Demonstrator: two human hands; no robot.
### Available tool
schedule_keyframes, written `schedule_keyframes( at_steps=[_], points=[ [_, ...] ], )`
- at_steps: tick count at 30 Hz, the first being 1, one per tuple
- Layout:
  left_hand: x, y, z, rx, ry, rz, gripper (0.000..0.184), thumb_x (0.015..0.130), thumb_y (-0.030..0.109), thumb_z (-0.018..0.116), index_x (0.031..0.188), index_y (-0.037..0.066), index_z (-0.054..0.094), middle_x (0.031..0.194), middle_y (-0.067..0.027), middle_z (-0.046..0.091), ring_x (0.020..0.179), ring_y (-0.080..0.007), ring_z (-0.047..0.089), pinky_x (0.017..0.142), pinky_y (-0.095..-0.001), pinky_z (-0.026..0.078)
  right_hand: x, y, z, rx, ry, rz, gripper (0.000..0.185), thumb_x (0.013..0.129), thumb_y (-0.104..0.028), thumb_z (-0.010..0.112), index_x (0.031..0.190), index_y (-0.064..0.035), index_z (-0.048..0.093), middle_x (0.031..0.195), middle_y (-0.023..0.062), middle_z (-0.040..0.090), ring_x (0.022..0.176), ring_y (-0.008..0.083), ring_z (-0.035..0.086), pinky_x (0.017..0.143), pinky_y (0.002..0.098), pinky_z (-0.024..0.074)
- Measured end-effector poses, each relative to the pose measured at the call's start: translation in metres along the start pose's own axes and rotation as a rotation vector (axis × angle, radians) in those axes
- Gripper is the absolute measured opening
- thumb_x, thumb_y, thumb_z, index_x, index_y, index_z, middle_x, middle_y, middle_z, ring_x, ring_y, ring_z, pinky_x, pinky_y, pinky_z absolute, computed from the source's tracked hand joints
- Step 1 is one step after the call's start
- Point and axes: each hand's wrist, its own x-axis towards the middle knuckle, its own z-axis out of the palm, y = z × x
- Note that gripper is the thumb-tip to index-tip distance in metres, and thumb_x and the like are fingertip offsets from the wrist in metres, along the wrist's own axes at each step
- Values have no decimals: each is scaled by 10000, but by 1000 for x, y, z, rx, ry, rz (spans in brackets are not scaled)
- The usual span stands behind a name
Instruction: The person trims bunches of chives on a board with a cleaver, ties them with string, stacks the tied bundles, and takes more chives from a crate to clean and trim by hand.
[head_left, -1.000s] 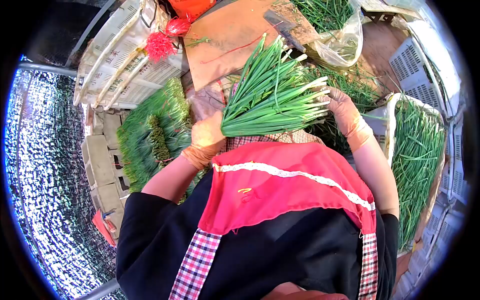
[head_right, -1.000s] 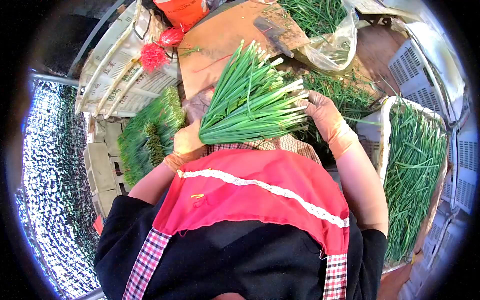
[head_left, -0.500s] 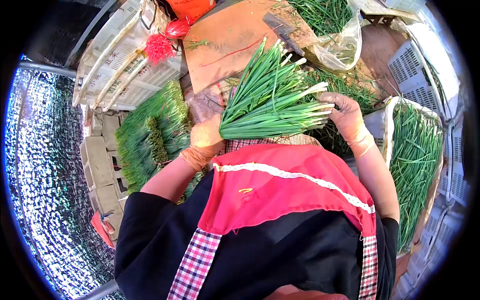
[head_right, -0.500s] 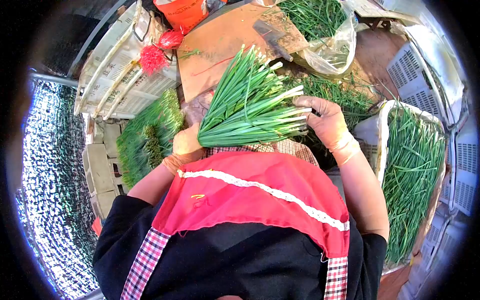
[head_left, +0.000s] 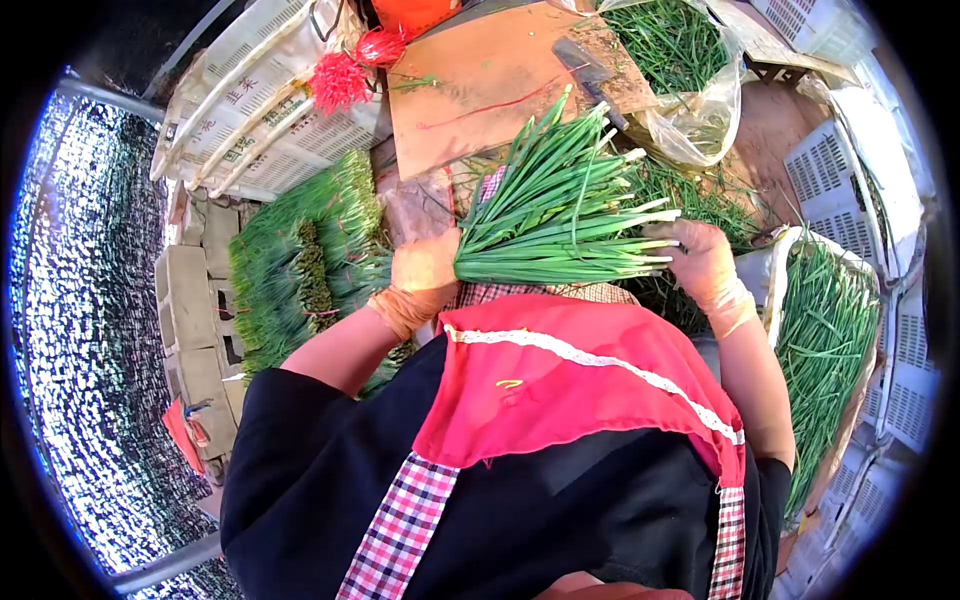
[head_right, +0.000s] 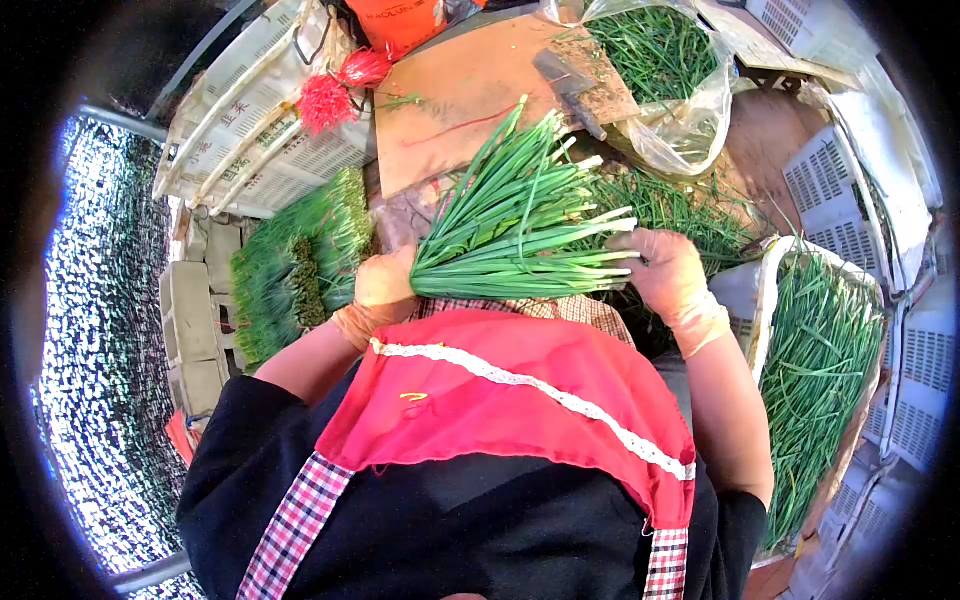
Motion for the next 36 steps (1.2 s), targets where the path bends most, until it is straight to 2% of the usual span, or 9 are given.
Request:
schedule_keyframes(
  at_steps=[3, 4, 7, 9, 15, 23, 25, 31, 36],
  points=[
    [-3, -2, 1, 25, 38, 42, 197, 755, 231, 528, 842, 54, 532, 636, -195, 585, 619, -401, 589, 578, -488, 466, -7, 20, -42, 50, 232, 245, 111, 776, -116, 617, 872, -81, 660, 741, 90, 653, 699, 171, 627, 671, 265, 484],
    [-3, -2, 0, 32, 55, 67, 186, 744, 211, 527, 842, 53, 527, 631, -191, 587, 600, -387, 592, 553, -478, 468, -5, 46, -74, -394, 213, 493, 134, 788, -160, 589, 872, -78, 655, 746, 97, 647, 703, 212, 628, 676, 306, 487],
    [-3, 4, -4, 100, 44, 45, 172, 736, 198, 530, 842, 61, 530, 626, -182, 589, 593, -373, 596, 546, -476, 468, -7, 22, -114, -700, 104, 655, 546, 720, -194, 648, 1232, -80, 499, 1026, 213, 612, 922, 318, 606, 820, 371, 457],
    [-3, 7, -7, 86, 31, 51, 158, 727, 178, 536, 836, 65, 533, 639, -173, 597, 610, -368, 602, 564, -473, 470, 9, -8, -87, -594, 235, 269, 615, 697, -302, 714, 1179, 22, 511, 1035, 252, 594, 961, 326, 590, 837, 359, 449],
    [-7, 13, -20, 63, 33, 91, 155, 712, 161, 546, 829, 61, 530, 672, -175, 603, 656, -363, 610, 583, -470, 471, 69, -89, 12, -374, -274, 460, 631, 659, -531, 692, 868, 57, 603, 845, 230, 632, 834, 355, 609, 763, 375, 468],
    [-3, 6, -16, 86, 25, 114, 132, 757, 171, 505, 820, 70, 563, 692, -146, 622, 633, -338, 624, 553, -431, 486, 51, -28, 31, -336, -52, -150, 151, 773, -209, 599, 809, -64, 620, 720, 151, 617, 688, 325, 604, 638, 386, 477],
    [-5, 9, -20, 70, 45, 108, 141, 762, 180, 506, 818, 63, 562, 680, -142, 617, 622, -336, 620, 548, -430, 484, 45, -40, 5, -875, -22, -102, 124, 788, -187, 573, 815, -80, 629, 729, 152, 620, 683, 317, 608, 644, 385, 480],
    [-3, 4, -11, 61, 62, 105, 143, 760, 197, 516, 779, 57, 538, 667, -137, 601, 614, -335, 609, 537, -434, 473, 0, 46, -118, -928, 131, 464, 212, 806, -173, 534, 988, -112, 623, 841, 141, 633, 809, 306, 606, 730, 384, 474],
    [-5, 7, -10, 61, 57, 98, 125, 750, 184, 519, 760, 60, 523, 675, -142, 601, 625, -345, 605, 553, -445, 467, 19, -30, -60, -700, 89, -41, 191, 809, -163, 548, 961, -68, 613, 901, 115, 621, 796, 315, 590, 705, 382, 470]
  ],
)
